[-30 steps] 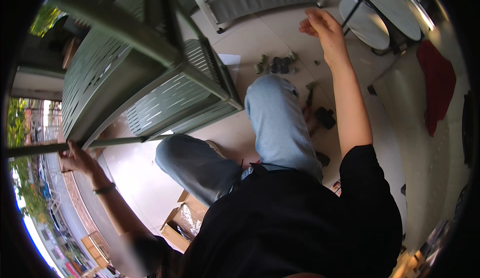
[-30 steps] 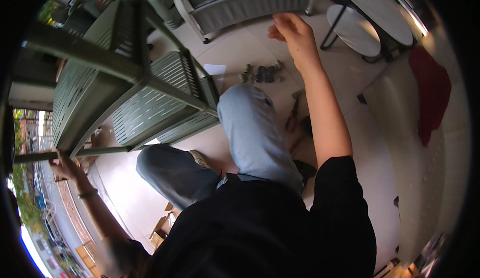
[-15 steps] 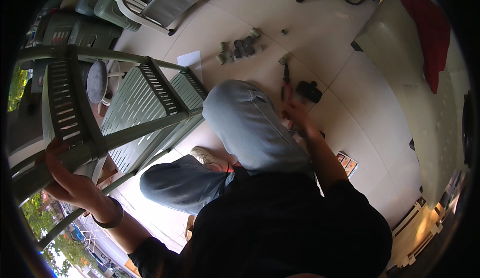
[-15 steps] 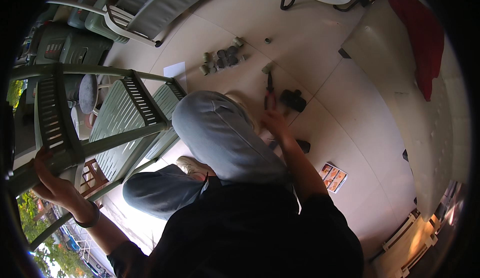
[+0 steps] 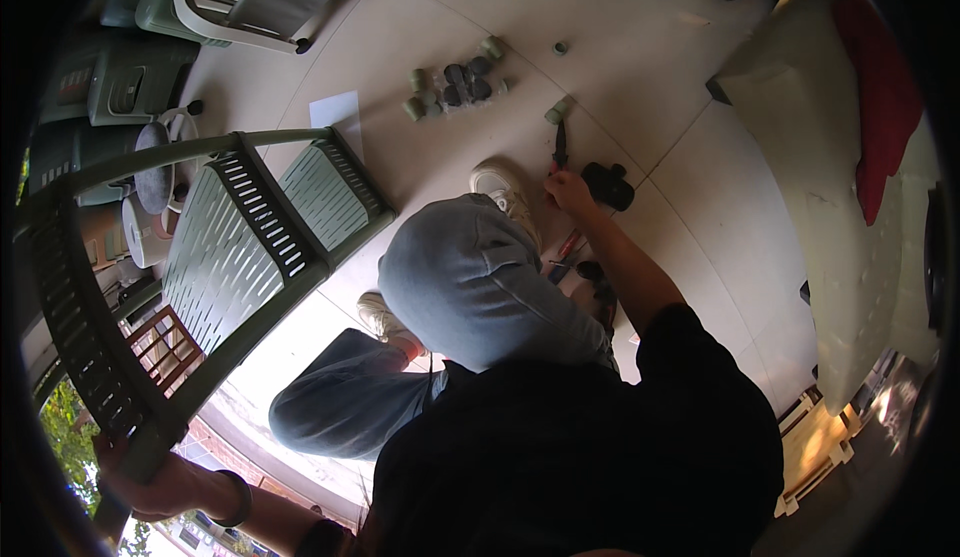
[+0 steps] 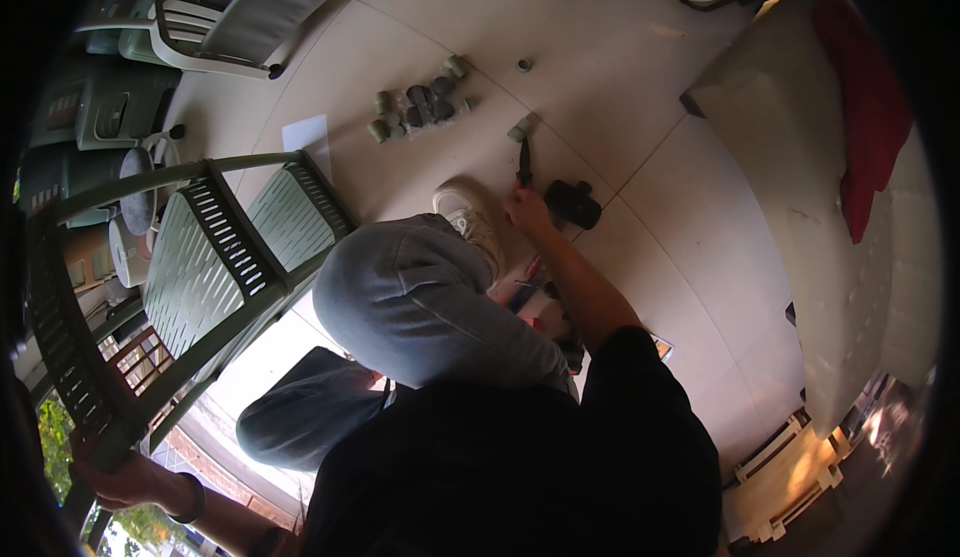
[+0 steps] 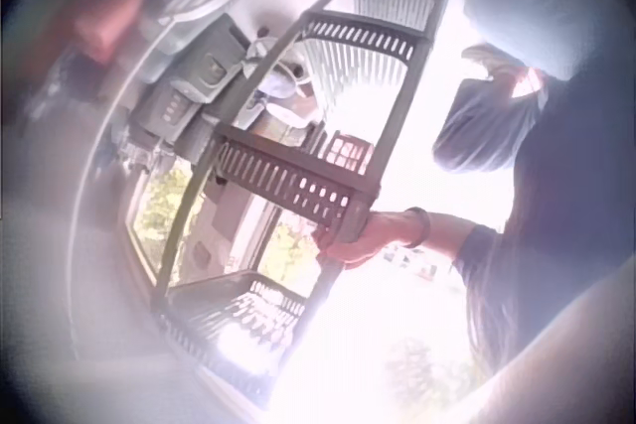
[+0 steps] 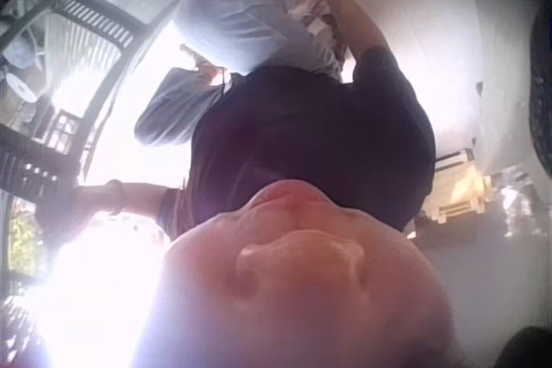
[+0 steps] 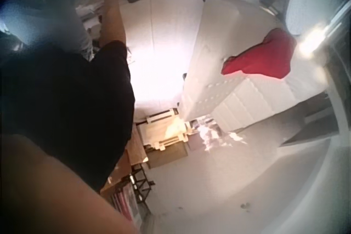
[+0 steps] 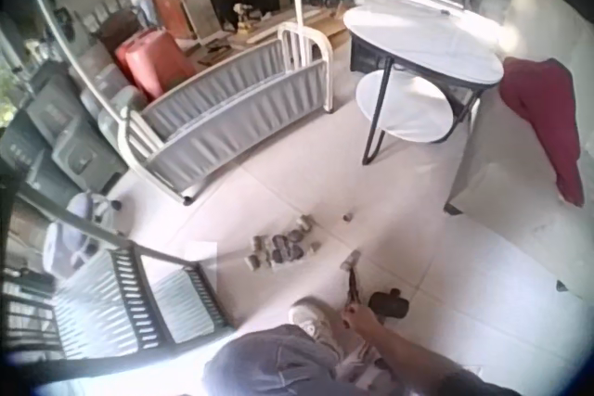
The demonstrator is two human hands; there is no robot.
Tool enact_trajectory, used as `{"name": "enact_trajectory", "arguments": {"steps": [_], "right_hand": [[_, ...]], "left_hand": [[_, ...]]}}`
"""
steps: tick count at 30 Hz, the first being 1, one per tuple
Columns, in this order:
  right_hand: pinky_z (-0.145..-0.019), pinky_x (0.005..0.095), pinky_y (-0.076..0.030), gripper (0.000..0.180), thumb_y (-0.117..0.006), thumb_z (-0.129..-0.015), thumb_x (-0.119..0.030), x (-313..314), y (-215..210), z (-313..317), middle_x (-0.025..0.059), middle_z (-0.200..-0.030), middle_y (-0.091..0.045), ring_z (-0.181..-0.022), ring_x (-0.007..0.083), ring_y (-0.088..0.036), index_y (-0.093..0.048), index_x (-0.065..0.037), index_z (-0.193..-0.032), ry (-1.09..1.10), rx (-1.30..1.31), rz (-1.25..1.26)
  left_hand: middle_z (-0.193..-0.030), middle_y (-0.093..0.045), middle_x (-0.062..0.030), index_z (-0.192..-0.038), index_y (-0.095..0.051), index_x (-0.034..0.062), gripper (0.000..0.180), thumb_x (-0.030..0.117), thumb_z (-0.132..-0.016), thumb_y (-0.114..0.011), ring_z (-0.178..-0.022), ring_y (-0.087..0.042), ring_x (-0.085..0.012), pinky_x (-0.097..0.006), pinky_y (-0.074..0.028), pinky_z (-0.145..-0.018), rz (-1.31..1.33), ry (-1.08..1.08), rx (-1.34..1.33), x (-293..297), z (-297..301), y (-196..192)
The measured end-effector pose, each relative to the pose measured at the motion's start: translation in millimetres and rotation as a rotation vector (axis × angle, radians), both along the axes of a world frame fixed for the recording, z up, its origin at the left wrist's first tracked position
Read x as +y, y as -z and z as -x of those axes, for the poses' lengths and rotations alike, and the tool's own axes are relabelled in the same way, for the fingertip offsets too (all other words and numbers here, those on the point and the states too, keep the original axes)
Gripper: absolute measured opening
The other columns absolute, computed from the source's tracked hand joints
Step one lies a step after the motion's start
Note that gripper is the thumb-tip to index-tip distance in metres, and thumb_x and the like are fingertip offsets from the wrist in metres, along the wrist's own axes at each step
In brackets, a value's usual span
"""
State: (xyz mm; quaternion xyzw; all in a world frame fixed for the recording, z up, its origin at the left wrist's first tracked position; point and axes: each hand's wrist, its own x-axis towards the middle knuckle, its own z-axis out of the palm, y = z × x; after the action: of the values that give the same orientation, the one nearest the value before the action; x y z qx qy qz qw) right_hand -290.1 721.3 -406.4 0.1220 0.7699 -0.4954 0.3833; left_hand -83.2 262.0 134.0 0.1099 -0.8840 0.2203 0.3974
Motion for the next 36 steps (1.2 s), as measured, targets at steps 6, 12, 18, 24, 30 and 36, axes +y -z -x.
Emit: {"name": "enact_trajectory", "arguments": {"steps": [6,12,18,24,30,36], "right_hand": [[-0.079,0.0406,-0.051,0.025,-0.07,-0.082,-0.018,-26.5,16.0,38.8,0.0193,-0.105,-0.061,-0.101,0.0336,-0.06,-0.063,-0.004,-0.101,-0.2,0.684,-0.521],[-0.078,0.0455,-0.052,0.032,-0.072,-0.077,-0.007,-41.6,38.7,111.4,0.0221,-0.111,-0.053,-0.108,0.0383,-0.053,-0.062,-0.004,-0.106,-0.328,0.836,-0.678],[-0.078,0.0453,-0.051,0.023,-0.069,-0.075,-0.005,-85.0,37.6,207.3,0.0174,-0.104,-0.056,-0.097,0.0368,-0.058,-0.063,-0.005,-0.097,-0.288,0.915,-0.505],[-0.083,0.043,-0.051,0.026,-0.074,-0.072,-0.007,-150.5,54.6,264.9,0.015,-0.107,-0.054,-0.099,0.0347,-0.057,-0.062,-0.011,-0.094,-0.316,0.91,-0.337],[-0.083,0.0423,-0.051,0.033,-0.079,-0.066,-0.016,-145.4,80.6,284.2,0.0146,-0.107,-0.055,-0.099,0.0346,-0.057,-0.066,-0.011,-0.096,-0.398,0.805,-0.425],[-0.091,0.0417,-0.047,0.033,-0.074,-0.069,-0.022,-185.7,24.3,249.5,0.0143,-0.108,-0.059,-0.105,0.0319,-0.055,-0.069,-0.008,-0.099,-0.197,0.984,-0.172]], "left_hand": [[-0.097,-0.07,-0.0168,-0.087,-0.068,-0.0019,0.031,0.027,-0.093,-0.059,-0.097,-0.067,-0.0285,-0.038,-0.053,-0.084,-0.954,0.279,0.643,-4.1,-8.4,0.6],[-0.081,-0.064,-0.0113,-0.087,-0.063,0.0073,0.028,0.03,-0.096,-0.051,-0.076,-0.066,-0.0225,-0.035,-0.056,-0.067,-0.752,0.55,0.433,17.1,8.0,10.7],[-0.068,-0.051,-0.0046,-0.08,-0.054,0.0103,0.026,0.029,-0.096,-0.046,-0.066,-0.054,-0.0191,-0.033,-0.046,-0.065,-0.63,0.485,0.301,36.0,30.8,11.9],[-0.071,-0.049,-0.0024,-0.087,-0.052,0.0104,0.023,0.03,-0.096,-0.043,-0.069,-0.052,-0.019,-0.036,-0.045,-0.068,-0.772,0.519,0.362,38.0,18.9,8.3],[-0.093,-0.059,-0.0136,-0.104,-0.054,0.0021,0.025,0.024,-0.096,-0.045,-0.086,-0.059,-0.0256,-0.039,-0.048,-0.081,-0.5,0.285,0.256,92.5,-12.4,83.0],[-0.08,-0.059,-0.0108,-0.088,-0.06,-0.0047,0.008,0.003,-0.084,-0.058,-0.072,-0.058,-0.0179,-0.028,-0.047,-0.065,-1.692,-0.211,-0.424,144.3,18.2,236.6]]}}
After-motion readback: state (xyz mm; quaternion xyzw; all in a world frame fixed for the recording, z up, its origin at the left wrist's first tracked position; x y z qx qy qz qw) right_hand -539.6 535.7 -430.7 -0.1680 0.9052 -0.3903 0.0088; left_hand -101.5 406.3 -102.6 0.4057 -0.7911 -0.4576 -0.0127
